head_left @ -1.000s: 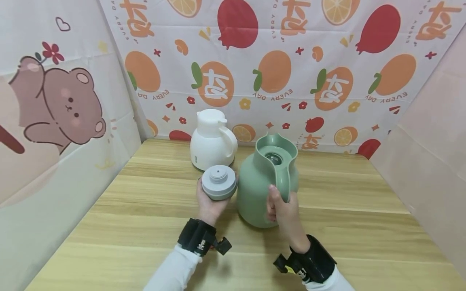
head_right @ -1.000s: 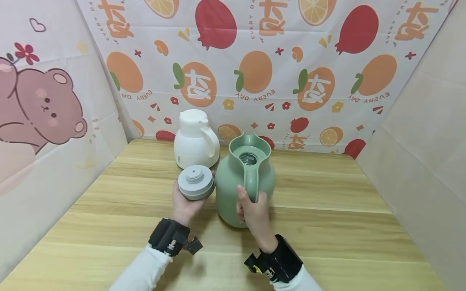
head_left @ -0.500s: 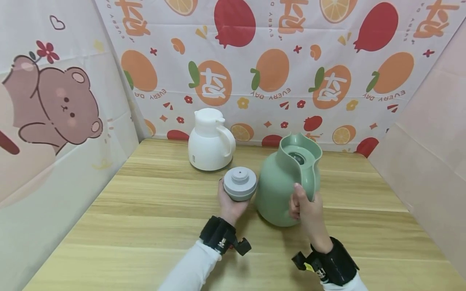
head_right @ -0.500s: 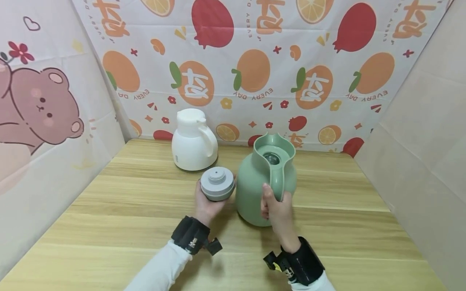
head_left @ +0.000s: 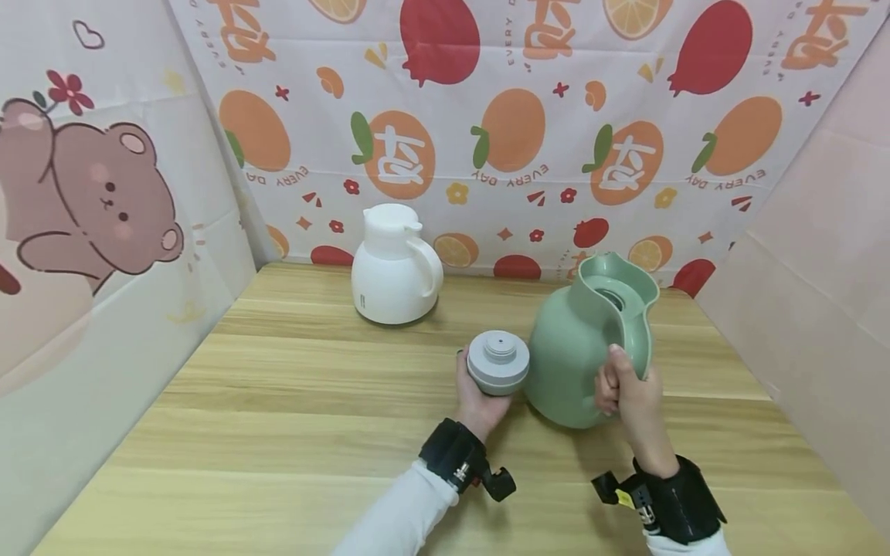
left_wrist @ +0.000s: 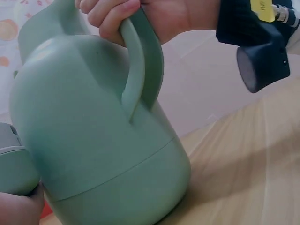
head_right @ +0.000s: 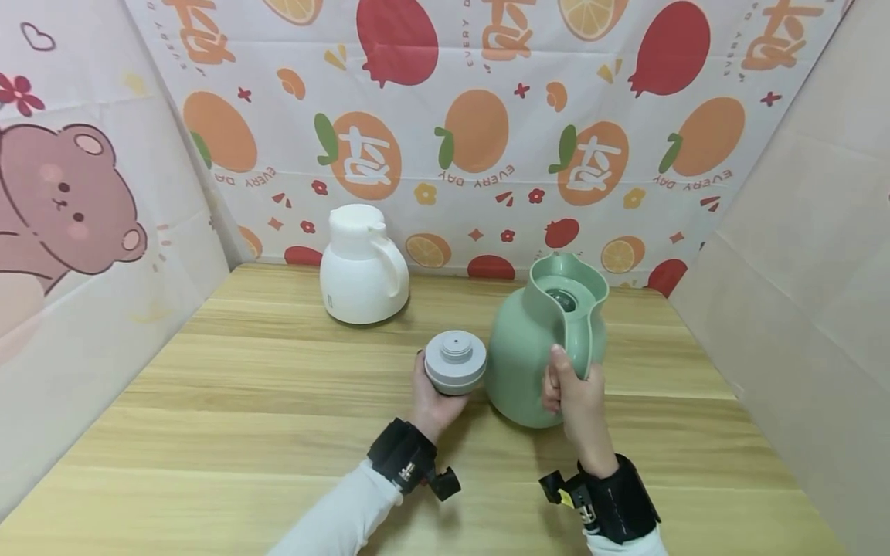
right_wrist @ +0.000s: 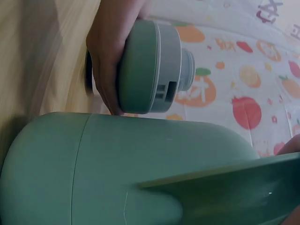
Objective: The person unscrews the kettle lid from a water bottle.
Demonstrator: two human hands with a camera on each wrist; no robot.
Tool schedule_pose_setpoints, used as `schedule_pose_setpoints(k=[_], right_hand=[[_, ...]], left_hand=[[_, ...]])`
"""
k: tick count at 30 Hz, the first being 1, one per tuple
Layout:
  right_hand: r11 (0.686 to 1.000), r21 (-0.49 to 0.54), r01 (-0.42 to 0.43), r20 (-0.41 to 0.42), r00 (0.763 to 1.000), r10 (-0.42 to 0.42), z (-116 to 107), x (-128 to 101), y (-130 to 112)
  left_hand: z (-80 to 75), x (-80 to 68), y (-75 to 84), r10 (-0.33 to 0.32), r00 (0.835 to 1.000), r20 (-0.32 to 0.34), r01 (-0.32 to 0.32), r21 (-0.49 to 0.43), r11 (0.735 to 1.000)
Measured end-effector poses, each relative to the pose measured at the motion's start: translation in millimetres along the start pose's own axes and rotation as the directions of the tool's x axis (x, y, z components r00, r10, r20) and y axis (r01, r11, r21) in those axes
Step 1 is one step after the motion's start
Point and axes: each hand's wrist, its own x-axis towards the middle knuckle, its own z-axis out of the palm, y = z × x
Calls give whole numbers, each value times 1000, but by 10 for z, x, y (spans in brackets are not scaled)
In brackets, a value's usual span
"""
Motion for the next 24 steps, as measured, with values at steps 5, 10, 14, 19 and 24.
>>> schedule_pose_setpoints(k=[5, 10, 14, 19, 24], right_hand=[[1000, 4, 5, 3, 1000, -5, -147, 7, -22], [1000, 5, 4, -6, 1000, -4, -276, 2, -29], [1000, 8, -2, -18, 1000, 2, -368, -3, -18], [1000, -10, 6, -48, 999, -6, -502, 4, -20], [1000, -28, 3, -70, 998, -5, -644, 3, -42]], left_hand=[[14, 69, -161, -27, 1000, -12, 27, -6, 1000], [12, 111, -291, -48, 999, -6, 48, -4, 999], [-19, 141, -371, -58, 998, -21, 59, 12, 998], [-51, 210, -473, -46, 998, -40, 48, 42, 998], [-96, 294, -586, -31, 997, -73, 36, 75, 996]])
